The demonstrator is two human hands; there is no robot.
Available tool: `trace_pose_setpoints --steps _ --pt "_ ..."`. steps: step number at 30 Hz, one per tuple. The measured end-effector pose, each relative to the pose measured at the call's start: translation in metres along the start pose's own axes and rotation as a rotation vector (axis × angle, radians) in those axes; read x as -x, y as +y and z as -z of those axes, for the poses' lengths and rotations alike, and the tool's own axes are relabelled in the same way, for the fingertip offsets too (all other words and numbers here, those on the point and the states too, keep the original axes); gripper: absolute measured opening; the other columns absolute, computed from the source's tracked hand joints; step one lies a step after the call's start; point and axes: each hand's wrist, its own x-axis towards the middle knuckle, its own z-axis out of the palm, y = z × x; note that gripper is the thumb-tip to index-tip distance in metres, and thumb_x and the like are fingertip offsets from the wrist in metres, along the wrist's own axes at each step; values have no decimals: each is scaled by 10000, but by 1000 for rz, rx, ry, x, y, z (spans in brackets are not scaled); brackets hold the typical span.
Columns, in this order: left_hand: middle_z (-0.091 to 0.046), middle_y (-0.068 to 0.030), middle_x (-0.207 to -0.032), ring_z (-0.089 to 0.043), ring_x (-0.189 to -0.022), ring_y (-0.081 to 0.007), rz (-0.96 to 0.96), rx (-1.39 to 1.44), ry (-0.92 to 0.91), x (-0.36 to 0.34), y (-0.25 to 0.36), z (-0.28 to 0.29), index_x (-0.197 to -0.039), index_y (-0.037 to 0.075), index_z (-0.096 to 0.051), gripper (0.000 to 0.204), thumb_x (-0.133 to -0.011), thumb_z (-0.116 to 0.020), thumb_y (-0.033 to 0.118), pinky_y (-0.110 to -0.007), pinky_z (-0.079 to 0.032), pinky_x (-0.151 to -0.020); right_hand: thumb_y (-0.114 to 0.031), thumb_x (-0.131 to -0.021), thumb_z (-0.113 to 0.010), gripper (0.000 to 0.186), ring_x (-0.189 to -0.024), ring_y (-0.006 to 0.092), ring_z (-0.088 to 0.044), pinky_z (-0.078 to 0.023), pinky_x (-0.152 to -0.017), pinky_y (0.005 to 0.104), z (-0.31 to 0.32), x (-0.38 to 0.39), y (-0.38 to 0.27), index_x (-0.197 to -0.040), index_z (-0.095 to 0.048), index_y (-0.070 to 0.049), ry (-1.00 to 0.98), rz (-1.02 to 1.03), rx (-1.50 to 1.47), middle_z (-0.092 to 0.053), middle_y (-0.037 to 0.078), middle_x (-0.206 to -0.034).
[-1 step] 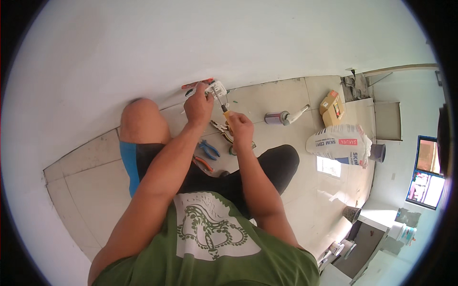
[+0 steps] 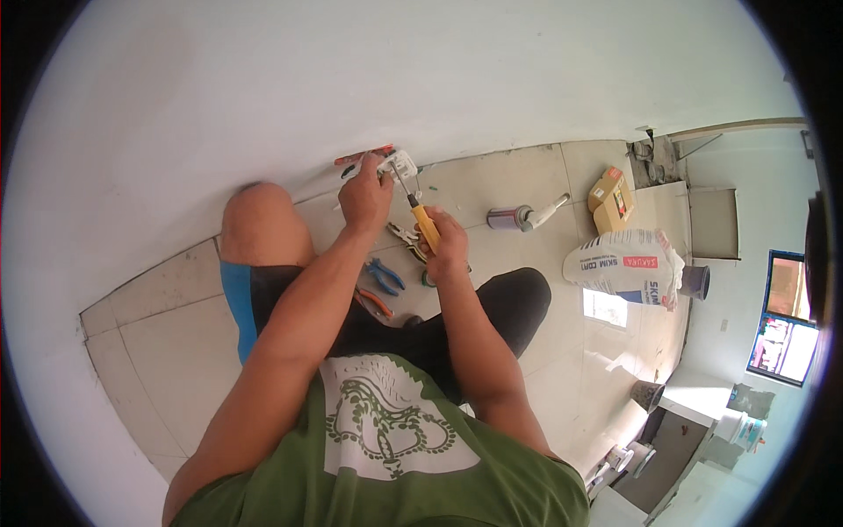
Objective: The person strips electrical wires, applies heat-shrink tubing using a butane blowtorch, and installs a wall outlet faceplate.
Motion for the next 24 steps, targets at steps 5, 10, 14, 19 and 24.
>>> trace_pose_setpoints --steps 5,10,14,19,24 --pt "-689 -114 -716 -692 -678 -336 10 17 -21 -1 2 4 -1121 162 -585 284 -869 -702 224 -455 -518 -597 -422 -1026 -513 442 -582 132 -504 -412 -502 267 0 0 -7 -1106 -652 -10 -667 -549 -368 -616 47 -725" --pt "-698 -119 -730 -696 -689 -341 29 -33 -61 1 4 1 -1129 157 -587 287 -870 -696 221 -458 -523 -607 -427 -959 -626 417 -638 265 -592 -495 -626 406 -3 -5 12 -951 -689 -15 47 308 800 -637 124 -752" --pt "-708 -122 -749 -701 -704 -343 22 3 -26 1 3 2 -1123 148 -591 283 -868 -697 213 -459 -530 -631 -393 -927 -685 372 -652 226 -599 -490 -646 387 -10 4 2 -914 -680 -22 319 726 969 -628 106 -760" --pt "-718 -134 -805 -711 -759 -332 78 93 -37 -1 4 1 -1121 132 -603 279 -864 -695 190 -438 -540 -673 -349 -933 -664 329 -604 138 -557 -440 -497 277 -2 -5 -6 -1010 -672 -30 -26 102 311 -631 80 -767" --pt "-725 -146 -833 -703 -734 -319 114 317 103 -6 5 0 -1259 141 -627 430 -833 -673 183 -434 -543 -701 -305 -1002 -472 343 -591 114 -509 -368 -440 234 1 -13 -19 -1146 -594 -18 -377 -273 -57 -601 71 -785"
